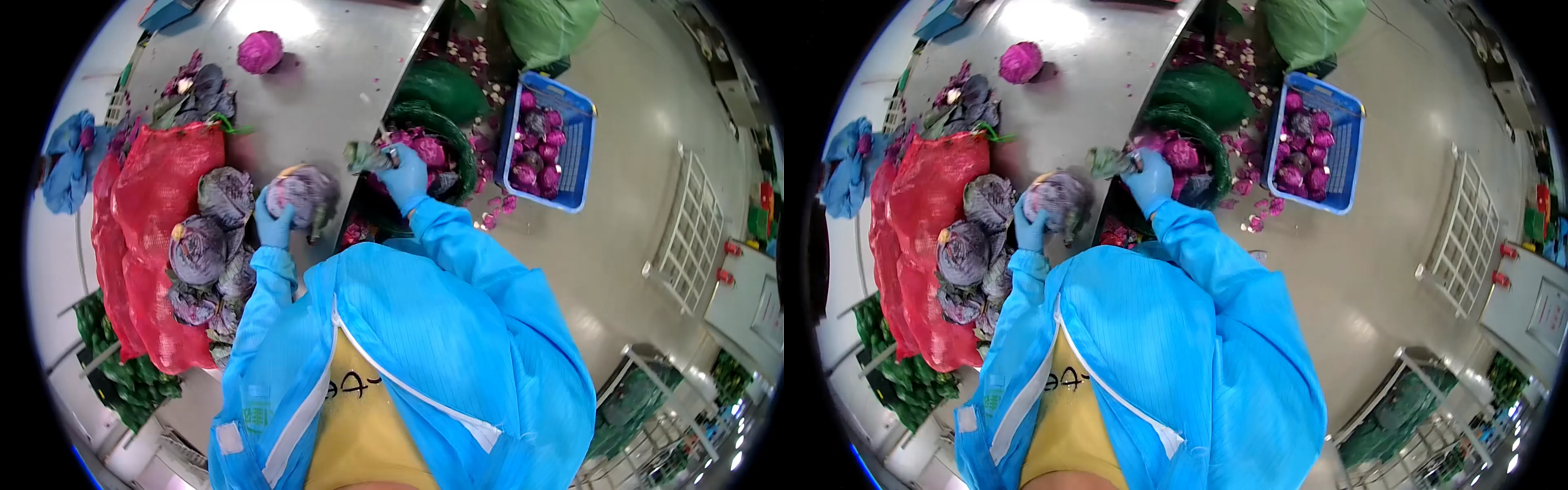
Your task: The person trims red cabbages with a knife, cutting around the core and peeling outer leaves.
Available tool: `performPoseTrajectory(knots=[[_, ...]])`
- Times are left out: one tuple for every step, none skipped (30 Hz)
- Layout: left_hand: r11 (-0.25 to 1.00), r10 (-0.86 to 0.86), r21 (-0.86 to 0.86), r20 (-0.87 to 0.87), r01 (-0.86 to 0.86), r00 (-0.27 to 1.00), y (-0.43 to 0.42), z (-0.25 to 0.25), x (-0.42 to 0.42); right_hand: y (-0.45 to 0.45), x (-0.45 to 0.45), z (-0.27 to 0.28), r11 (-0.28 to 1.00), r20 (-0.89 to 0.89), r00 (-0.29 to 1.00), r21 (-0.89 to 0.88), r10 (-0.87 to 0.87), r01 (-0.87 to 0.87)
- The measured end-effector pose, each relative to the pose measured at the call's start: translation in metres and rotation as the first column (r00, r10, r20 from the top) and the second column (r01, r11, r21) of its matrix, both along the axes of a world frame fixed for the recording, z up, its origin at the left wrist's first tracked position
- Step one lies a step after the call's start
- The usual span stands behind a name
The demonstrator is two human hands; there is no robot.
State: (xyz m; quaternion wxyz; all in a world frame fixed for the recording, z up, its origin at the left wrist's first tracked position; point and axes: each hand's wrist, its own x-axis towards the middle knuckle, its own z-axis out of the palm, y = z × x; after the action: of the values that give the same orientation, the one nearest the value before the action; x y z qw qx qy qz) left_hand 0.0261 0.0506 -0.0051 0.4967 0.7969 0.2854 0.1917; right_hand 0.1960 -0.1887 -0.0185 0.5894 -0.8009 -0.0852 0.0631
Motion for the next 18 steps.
performPoseTrajectory(knots=[[0.996,0.074,-0.057,0.001,-0.073,0.997,0.004,0.003,0.004,-0.008,-0.011,0.006,0.999,0.003,1.0,0.04,0.004,-0.004],[0.996,0.091,0.004,0.064,-0.091,0.994,0.004,0.005,0.005,-0.017,-0.018,0.014,0.999,-0.053,0.999,-0.05,-0.011,0.008],[0.974,0.074,0.204,0.127,-0.098,0.989,0.002,0.012,0.011,-0.026,-0.022,0.021,0.99,-0.11,0.993,-0.14,-0.028,0.012],[0.907,0.06,0.41,0.105,-0.098,0.993,-0.013,0.037,0.02,-0.036,-0.024,0.016,0.99,-0.117,0.992,-0.14,-0.045,0.029],[0.797,0.048,0.597,0.082,-0.087,0.995,-0.034,0.067,0.032,-0.047,-0.027,0.006,0.982,-0.131,0.989,-0.183,-0.062,0.037],[0.689,-0.004,0.717,0.156,-0.11,0.988,-0.051,0.083,0.045,-0.056,-0.03,-0.002,0.973,-0.143,0.986,-0.225,-0.08,0.046],[0.69,-0.026,0.718,0.151,-0.091,0.988,-0.063,0.091,0.06,-0.064,-0.033,-0.009,0.972,-0.149,0.984,-0.224,-0.102,0.066],[0.72,-0.282,0.674,0.062,0.168,0.957,-0.076,0.096,0.072,-0.074,-0.038,-0.014,0.975,-0.115,0.982,-0.183,-0.15,0.127],[0.678,-0.519,0.606,-0.005,0.416,0.854,-0.091,0.097,0.083,-0.082,-0.043,-0.019,0.973,-0.082,0.977,-0.138,-0.195,0.182],[0.691,-0.57,0.491,-0.081,0.531,0.817,-0.112,0.088,0.095,-0.09,-0.048,-0.026,0.968,-0.099,0.969,-0.133,-0.228,0.214],[0.689,-0.623,0.36,-0.148,0.629,0.768,-0.135,0.074,0.109,-0.1,-0.053,-0.028,0.948,-0.141,0.945,-0.164,-0.295,0.271],[0.678,-0.601,0.318,-0.279,0.663,0.749,-0.155,0.063,0.125,-0.108,-0.059,-0.041,0.942,-0.151,0.93,-0.08,-0.334,0.325],[0.672,-0.571,0.271,-0.403,0.689,0.715,-0.171,0.049,0.14,-0.119,-0.065,-0.055,0.927,-0.164,0.914,0.003,-0.37,0.376],[0.62,-0.475,0.312,-0.581,0.72,0.661,-0.179,0.03,0.152,-0.131,-0.069,-0.051,0.904,-0.252,0.875,0.002,-0.413,0.428],[0.559,-0.348,0.339,-0.732,0.756,0.586,-0.185,0.01,0.161,-0.143,-0.073,-0.042,0.878,-0.341,0.825,-0.002,-0.45,0.478],[0.496,-0.285,0.296,-0.833,0.816,0.475,-0.191,0.002,0.17,-0.157,-0.076,-0.039,0.885,-0.258,0.847,-0.113,-0.465,0.452],[0.578,-0.234,0.143,-0.914,0.804,0.331,-0.198,-0.002,0.173,-0.166,-0.084,-0.048,0.854,-0.302,0.803,-0.101,-0.514,0.51],[0.592,-0.248,0.088,-0.926,0.801,0.285,-0.196,-0.018,0.17,-0.176,-0.09,-0.055,0.852,-0.293,0.801,-0.137,-0.523,0.506]])
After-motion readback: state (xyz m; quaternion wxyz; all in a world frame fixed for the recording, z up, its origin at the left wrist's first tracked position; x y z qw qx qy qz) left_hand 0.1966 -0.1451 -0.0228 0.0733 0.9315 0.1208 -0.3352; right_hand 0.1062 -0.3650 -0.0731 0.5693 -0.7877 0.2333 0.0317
